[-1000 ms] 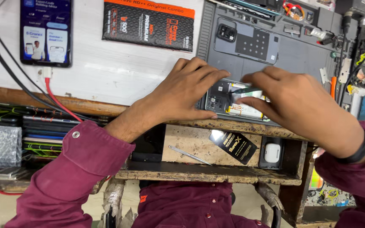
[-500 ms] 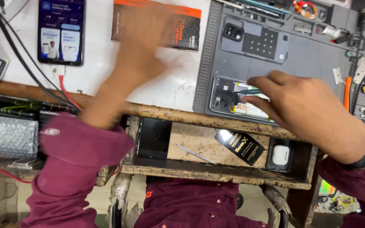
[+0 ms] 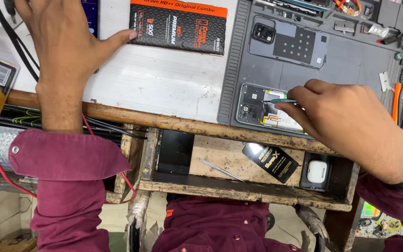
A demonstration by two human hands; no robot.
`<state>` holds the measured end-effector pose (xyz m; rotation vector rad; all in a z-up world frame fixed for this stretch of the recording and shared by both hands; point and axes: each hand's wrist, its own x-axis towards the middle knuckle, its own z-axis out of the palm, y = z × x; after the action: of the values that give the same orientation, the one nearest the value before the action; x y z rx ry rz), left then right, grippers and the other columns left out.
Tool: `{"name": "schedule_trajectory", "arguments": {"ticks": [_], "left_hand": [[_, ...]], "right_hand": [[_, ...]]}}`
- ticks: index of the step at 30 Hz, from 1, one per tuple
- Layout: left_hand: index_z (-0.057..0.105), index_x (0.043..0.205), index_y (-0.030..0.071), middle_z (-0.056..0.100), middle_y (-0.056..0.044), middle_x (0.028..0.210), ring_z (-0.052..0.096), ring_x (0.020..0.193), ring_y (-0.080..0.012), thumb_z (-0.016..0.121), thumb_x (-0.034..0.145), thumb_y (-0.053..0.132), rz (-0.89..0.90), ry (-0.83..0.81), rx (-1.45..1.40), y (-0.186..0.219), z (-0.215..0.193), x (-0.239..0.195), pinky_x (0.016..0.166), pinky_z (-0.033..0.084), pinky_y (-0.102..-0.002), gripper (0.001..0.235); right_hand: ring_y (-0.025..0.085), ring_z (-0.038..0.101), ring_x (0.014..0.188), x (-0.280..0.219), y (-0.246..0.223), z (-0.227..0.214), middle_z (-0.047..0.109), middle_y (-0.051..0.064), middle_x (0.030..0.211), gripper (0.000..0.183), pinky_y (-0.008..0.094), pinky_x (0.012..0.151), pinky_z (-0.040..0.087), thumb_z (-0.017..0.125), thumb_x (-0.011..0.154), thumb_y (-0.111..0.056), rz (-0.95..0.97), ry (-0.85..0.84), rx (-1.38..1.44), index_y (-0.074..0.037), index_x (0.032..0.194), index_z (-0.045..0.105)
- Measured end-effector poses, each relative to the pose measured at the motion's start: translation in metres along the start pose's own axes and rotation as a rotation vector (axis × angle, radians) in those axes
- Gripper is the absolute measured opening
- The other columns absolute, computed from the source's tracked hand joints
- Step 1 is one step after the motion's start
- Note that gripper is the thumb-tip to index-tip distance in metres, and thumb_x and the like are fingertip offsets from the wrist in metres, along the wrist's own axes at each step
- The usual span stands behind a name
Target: The person removes the back cover of a light green smartphone, then uses a metal spudger to pry and disconnect internal components. The phone remains open on the workbench with the battery and camera module exposed.
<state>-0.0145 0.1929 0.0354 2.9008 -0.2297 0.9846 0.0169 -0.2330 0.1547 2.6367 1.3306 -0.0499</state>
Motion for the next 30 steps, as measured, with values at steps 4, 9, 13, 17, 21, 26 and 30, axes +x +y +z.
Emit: {"name": "schedule_trajectory", "arguments": {"ticks": [4,9,13,17,21,26,30], "left_hand": [[0.054,0.137,-0.002,0.060,-0.024,0.132,0.044,0.133,-0.0408,0.082,0.086,0.051,-0.028,-0.017,0.002,-0.008,0.012,-0.008,0.117,0.021,-0.060,0.079],[0.051,0.137,-0.004,0.059,-0.024,0.133,0.042,0.132,-0.0423,0.080,0.084,0.050,0.008,0.018,0.050,-0.012,0.014,-0.011,0.112,0.026,-0.058,0.081],[0.048,0.141,-0.003,0.058,-0.023,0.137,0.043,0.130,-0.0393,0.084,0.088,0.046,-0.005,0.002,-0.053,0.002,0.011,-0.009,0.110,0.032,-0.055,0.080],[0.044,0.144,-0.007,0.056,-0.021,0.131,0.044,0.126,-0.0350,0.081,0.091,0.044,0.109,0.081,-0.100,0.032,0.017,0.004,0.097,0.033,-0.047,0.083],[0.054,0.142,-0.001,0.060,-0.009,0.104,0.048,0.105,-0.0272,0.091,0.096,0.039,0.155,0.086,-0.180,0.067,0.027,0.012,0.085,0.033,-0.043,0.072],[0.061,0.134,0.005,0.060,0.000,0.096,0.049,0.095,-0.0195,0.085,0.096,0.026,0.178,0.141,-0.232,0.074,0.031,0.017,0.088,0.034,-0.039,0.050],[0.063,0.130,0.004,0.061,0.001,0.095,0.050,0.096,-0.0180,0.085,0.095,0.021,0.204,0.163,-0.272,0.073,0.035,0.016,0.088,0.034,-0.038,0.045]], "right_hand": [[0.033,0.062,0.050,-0.001,-0.002,0.001,0.062,0.010,0.063,0.037,0.044,0.045,0.050,0.061,0.095,-0.038,0.057,-0.042,-0.041,-0.005,0.082,0.067],[0.030,0.064,0.055,-0.004,-0.001,0.000,0.065,0.008,0.072,0.030,0.041,0.049,0.051,0.062,0.097,-0.033,-0.015,-0.037,0.057,-0.004,0.090,0.069],[0.032,0.063,0.059,-0.003,0.005,0.003,0.068,0.015,0.091,0.034,0.040,0.051,0.051,0.067,0.094,-0.028,-0.100,0.136,0.257,0.002,0.108,0.071],[0.027,0.067,0.064,-0.001,0.007,0.004,0.067,0.011,0.089,0.027,0.038,0.054,0.054,0.059,0.100,-0.027,-0.062,0.007,0.175,-0.003,0.101,0.069],[0.026,0.068,0.064,0.003,0.001,-0.001,0.069,0.010,0.091,0.032,0.035,0.056,0.055,0.055,0.102,-0.034,0.074,-0.123,0.104,-0.005,0.100,0.068],[0.032,0.068,0.071,0.006,-0.004,-0.012,0.068,0.014,0.096,0.018,0.039,0.058,0.056,0.060,0.096,-0.018,-0.116,0.124,0.301,-0.002,0.102,0.066],[0.032,0.070,0.076,0.004,-0.004,-0.010,0.071,0.014,0.103,0.021,0.040,0.063,0.057,0.060,0.091,-0.015,-0.107,0.066,0.248,-0.002,0.106,0.068]]}}
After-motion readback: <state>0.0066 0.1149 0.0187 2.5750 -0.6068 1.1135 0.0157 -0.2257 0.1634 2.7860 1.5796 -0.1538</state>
